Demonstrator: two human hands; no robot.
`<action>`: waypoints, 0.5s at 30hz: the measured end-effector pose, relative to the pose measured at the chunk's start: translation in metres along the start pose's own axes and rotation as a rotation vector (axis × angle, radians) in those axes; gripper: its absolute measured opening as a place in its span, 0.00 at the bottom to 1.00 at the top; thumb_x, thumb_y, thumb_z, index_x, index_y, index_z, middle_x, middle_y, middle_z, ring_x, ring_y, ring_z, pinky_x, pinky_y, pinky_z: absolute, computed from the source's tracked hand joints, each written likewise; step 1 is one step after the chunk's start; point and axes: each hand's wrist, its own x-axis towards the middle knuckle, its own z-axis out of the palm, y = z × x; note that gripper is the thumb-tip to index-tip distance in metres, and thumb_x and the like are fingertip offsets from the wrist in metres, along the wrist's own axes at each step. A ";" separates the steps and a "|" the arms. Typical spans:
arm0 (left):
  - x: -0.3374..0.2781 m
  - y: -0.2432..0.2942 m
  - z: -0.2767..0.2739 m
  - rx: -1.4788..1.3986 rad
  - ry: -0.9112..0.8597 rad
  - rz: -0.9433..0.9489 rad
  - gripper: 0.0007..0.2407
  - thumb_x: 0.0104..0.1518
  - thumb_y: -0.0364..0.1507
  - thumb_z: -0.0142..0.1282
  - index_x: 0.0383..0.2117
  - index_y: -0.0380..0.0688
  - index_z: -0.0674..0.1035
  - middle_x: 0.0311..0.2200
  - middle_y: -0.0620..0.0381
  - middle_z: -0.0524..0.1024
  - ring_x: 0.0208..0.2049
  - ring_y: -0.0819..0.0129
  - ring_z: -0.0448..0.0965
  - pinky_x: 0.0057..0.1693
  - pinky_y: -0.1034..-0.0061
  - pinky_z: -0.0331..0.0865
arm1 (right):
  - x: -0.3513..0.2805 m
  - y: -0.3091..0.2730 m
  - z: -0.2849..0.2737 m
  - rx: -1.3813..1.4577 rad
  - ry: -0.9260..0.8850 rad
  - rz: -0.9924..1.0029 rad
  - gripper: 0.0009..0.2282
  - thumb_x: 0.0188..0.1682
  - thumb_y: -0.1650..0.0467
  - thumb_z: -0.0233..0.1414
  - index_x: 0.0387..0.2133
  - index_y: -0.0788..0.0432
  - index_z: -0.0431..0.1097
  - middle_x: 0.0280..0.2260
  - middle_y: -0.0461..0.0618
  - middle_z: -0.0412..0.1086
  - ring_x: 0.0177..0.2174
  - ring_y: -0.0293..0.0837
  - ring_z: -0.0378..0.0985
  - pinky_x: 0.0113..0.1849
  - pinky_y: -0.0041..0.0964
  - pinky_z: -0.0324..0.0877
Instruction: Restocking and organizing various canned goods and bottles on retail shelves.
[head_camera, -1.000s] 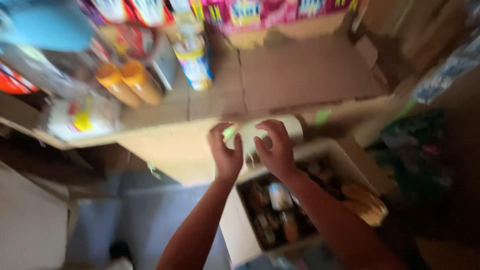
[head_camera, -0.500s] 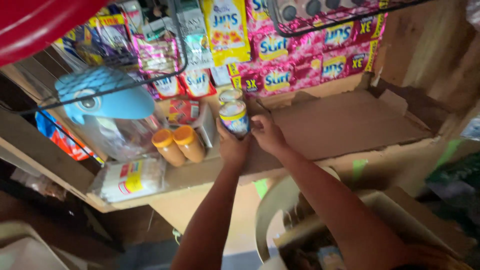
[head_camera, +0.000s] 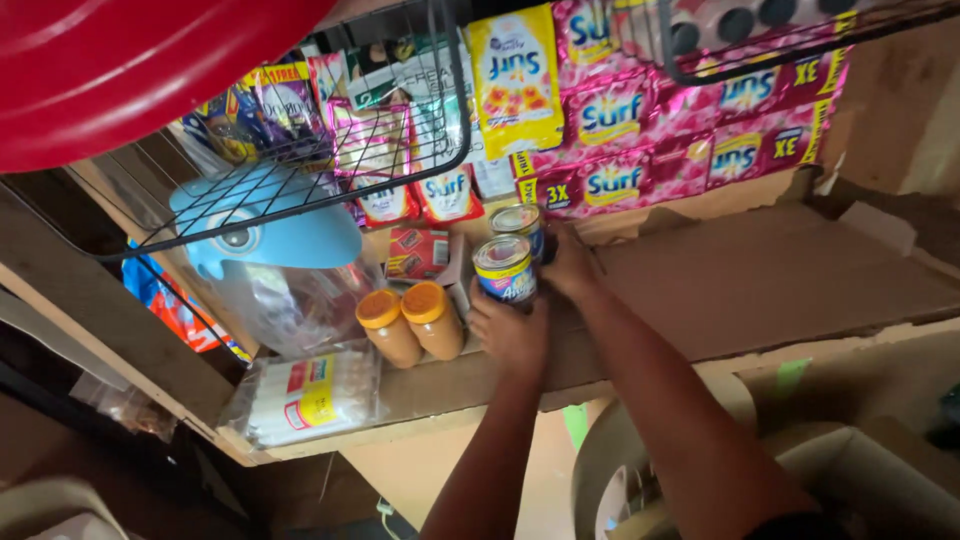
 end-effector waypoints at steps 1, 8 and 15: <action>0.004 0.000 0.000 0.006 -0.001 -0.004 0.44 0.41 0.39 0.71 0.66 0.48 0.55 0.56 0.38 0.65 0.58 0.38 0.65 0.61 0.48 0.61 | 0.004 0.010 0.007 0.003 -0.004 0.005 0.33 0.27 0.72 0.67 0.53 0.60 0.67 0.48 0.60 0.71 0.50 0.58 0.73 0.51 0.48 0.69; 0.000 -0.001 0.000 -0.169 -0.012 0.062 0.43 0.41 0.36 0.71 0.66 0.46 0.56 0.62 0.41 0.65 0.63 0.42 0.64 0.62 0.46 0.61 | -0.017 -0.001 -0.008 -0.056 -0.058 -0.052 0.37 0.30 0.73 0.64 0.60 0.62 0.62 0.55 0.64 0.69 0.56 0.61 0.70 0.57 0.50 0.64; -0.001 -0.013 0.003 -0.234 -0.002 0.233 0.40 0.41 0.38 0.74 0.61 0.42 0.62 0.56 0.38 0.72 0.57 0.38 0.73 0.59 0.51 0.69 | -0.071 -0.057 -0.089 0.117 -0.176 0.136 0.30 0.41 0.66 0.67 0.57 0.60 0.64 0.52 0.57 0.74 0.53 0.53 0.77 0.55 0.47 0.70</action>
